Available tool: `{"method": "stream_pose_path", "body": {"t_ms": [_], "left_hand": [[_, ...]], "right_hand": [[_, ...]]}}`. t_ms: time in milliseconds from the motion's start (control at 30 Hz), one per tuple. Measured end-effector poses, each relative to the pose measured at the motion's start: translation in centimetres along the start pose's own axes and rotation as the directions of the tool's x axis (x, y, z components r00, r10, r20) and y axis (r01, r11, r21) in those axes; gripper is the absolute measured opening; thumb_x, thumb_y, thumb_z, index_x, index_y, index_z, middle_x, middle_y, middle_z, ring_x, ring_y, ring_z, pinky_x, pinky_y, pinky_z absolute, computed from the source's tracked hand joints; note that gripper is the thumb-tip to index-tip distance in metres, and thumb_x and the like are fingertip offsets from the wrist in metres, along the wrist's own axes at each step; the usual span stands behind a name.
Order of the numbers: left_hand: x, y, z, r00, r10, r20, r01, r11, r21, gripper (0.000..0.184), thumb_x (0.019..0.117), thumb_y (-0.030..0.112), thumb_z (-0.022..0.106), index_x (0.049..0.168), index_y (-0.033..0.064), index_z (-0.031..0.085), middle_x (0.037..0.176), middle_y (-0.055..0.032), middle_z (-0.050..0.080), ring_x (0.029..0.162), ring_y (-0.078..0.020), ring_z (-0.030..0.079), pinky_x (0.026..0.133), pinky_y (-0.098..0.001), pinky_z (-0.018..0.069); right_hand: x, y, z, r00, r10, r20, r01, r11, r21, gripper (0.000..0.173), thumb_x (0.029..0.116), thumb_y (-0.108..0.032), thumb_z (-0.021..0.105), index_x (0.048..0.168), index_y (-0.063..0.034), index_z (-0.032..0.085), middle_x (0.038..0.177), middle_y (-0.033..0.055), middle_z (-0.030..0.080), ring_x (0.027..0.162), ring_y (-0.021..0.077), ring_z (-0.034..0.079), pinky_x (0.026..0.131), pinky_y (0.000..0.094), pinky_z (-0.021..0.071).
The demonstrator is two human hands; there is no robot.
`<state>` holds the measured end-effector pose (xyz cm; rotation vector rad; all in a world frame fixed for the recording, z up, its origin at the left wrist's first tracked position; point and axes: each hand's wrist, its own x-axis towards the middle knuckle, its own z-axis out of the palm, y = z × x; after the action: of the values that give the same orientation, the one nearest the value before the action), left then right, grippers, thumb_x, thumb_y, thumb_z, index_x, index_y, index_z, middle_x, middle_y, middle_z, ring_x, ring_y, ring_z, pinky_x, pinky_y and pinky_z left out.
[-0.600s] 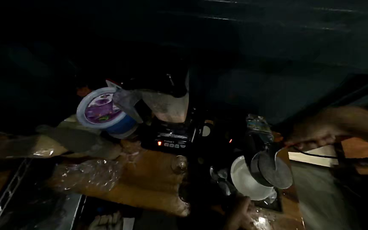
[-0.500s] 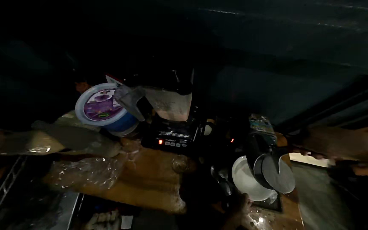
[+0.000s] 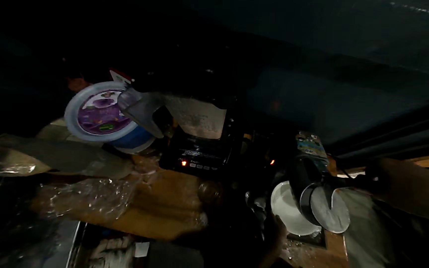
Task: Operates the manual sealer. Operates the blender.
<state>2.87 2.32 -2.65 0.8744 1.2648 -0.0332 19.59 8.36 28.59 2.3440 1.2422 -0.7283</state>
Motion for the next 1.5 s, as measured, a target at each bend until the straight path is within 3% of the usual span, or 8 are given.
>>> {"method": "stream_pose_path", "body": {"t_ms": [367, 500, 600, 700, 833, 1033, 1333, 1500], "left_hand": [[-0.4, -0.5, -0.6, 0.996, 0.085, -0.014, -0.086, 0.994, -0.071, 0.051, 0.1116, 0.021, 0.041, 0.158, 0.0021, 0.029, 0.137, -0.0301, 0.056, 0.112, -0.0376, 0.068, 0.092, -0.0508, 0.0605], [-5.7, 1.3, -2.1, 0.951, 0.304, -0.053, -0.274, 0.911, 0.309, 0.062, 0.106, 0.033, 0.052, 0.154, -0.0013, 0.033, 0.143, -0.0273, 0.052, 0.13, -0.0343, 0.056, 0.107, -0.0452, 0.049], [-8.4, 2.4, -2.7, 0.611, 0.779, -0.142, -0.643, 0.592, 0.485, 0.048, 0.0982, 0.035, 0.061, 0.133, 0.0027, 0.061, 0.124, -0.0193, 0.063, 0.117, -0.03, 0.062, 0.102, -0.0428, 0.0523], [-7.9, 4.4, -1.9, 0.349, 0.932, -0.103, -0.745, 0.342, 0.573, 0.03, 0.0944, 0.035, 0.065, 0.117, 0.0176, 0.076, 0.122, -0.0133, 0.067, 0.117, -0.0306, 0.062, 0.099, -0.0482, 0.0523], [-8.0, 8.2, -0.4, 0.57, 0.82, 0.05, -0.612, 0.384, 0.691, 0.049, 0.0928, 0.041, 0.068, 0.14, 0.0276, 0.064, 0.149, -0.0238, 0.05, 0.136, -0.0433, 0.048, 0.11, -0.0577, 0.0422], [-7.0, 12.6, 0.3, 0.817, 0.538, 0.209, -0.473, 0.418, 0.776, 0.056, 0.095, 0.02, 0.069, 0.148, 0.0285, 0.054, 0.161, -0.0312, 0.026, 0.149, -0.0502, 0.024, 0.114, -0.0641, 0.0355], [-6.6, 11.5, 0.7, 0.7, 0.703, 0.123, -0.472, 0.327, 0.819, 0.037, 0.0971, 0.024, 0.066, 0.133, 0.0188, 0.068, 0.156, -0.0266, 0.039, 0.146, -0.0442, 0.035, 0.113, -0.0502, 0.043], [-6.7, 10.2, 1.0, 0.714, 0.697, 0.062, -0.449, 0.388, 0.805, 0.037, 0.0983, 0.016, 0.061, 0.134, 0.0189, 0.068, 0.161, -0.0247, 0.033, 0.152, -0.0422, 0.024, 0.121, -0.0492, 0.0327]], "right_hand": [[8.2, 2.5, -5.2, 0.935, -0.316, 0.159, 0.315, 0.948, 0.032, 0.028, 0.0792, -0.032, 0.09, 0.092, -0.0099, 0.078, 0.074, 0.0049, 0.072, 0.063, 0.0181, 0.066, 0.064, 0.0408, 0.0572], [11.8, 1.3, -6.2, 0.957, -0.256, 0.137, 0.254, 0.967, 0.033, 0.031, 0.0857, -0.03, 0.084, 0.093, -0.002, 0.074, 0.071, 0.011, 0.069, 0.055, 0.0212, 0.063, 0.058, 0.0379, 0.0563], [12.3, 2.0, -5.4, 0.97, -0.115, -0.215, 0.164, 0.96, 0.228, 0.047, 0.1012, -0.046, 0.062, 0.107, 0.0004, 0.07, 0.083, 0.0194, 0.067, 0.066, 0.031, 0.064, 0.064, 0.0524, 0.0549], [9.8, 4.6, -2.7, 0.851, 0.22, -0.477, 0.228, 0.663, 0.713, 0.061, 0.1064, -0.058, 0.042, 0.125, -0.0039, 0.063, 0.097, 0.0118, 0.068, 0.069, 0.0172, 0.068, 0.068, 0.0407, 0.061], [3.6, 9.1, 9.1, 0.7, 0.547, -0.458, 0.383, 0.253, 0.888, 0.035, 0.1102, -0.033, 0.043, 0.124, -0.0044, 0.058, 0.093, -0.0006, 0.062, 0.071, 0.0057, 0.06, 0.064, 0.0277, 0.0554], [0.2, 4.7, 21.2, 0.836, 0.236, -0.495, 0.286, 0.583, 0.76, 0.035, 0.0929, -0.029, 0.07, 0.117, -0.0033, 0.069, 0.095, 0.0051, 0.072, 0.081, 0.013, 0.069, 0.071, 0.0333, 0.0601], [2.1, 0.9, 21.4, 0.731, 0.232, -0.641, 0.3, 0.735, 0.608, 0.024, 0.0942, -0.01, 0.07, 0.116, 0.001, 0.069, 0.109, 0.0196, 0.07, 0.101, 0.0338, 0.07, 0.089, 0.0518, 0.058], [2.3, 0.2, 20.2, 0.824, 0.167, -0.542, 0.185, 0.824, 0.535, 0.027, 0.0967, -0.024, 0.069, 0.113, -0.0014, 0.071, 0.106, 0.0198, 0.071, 0.101, 0.0372, 0.069, 0.09, 0.0576, 0.0555]]}}
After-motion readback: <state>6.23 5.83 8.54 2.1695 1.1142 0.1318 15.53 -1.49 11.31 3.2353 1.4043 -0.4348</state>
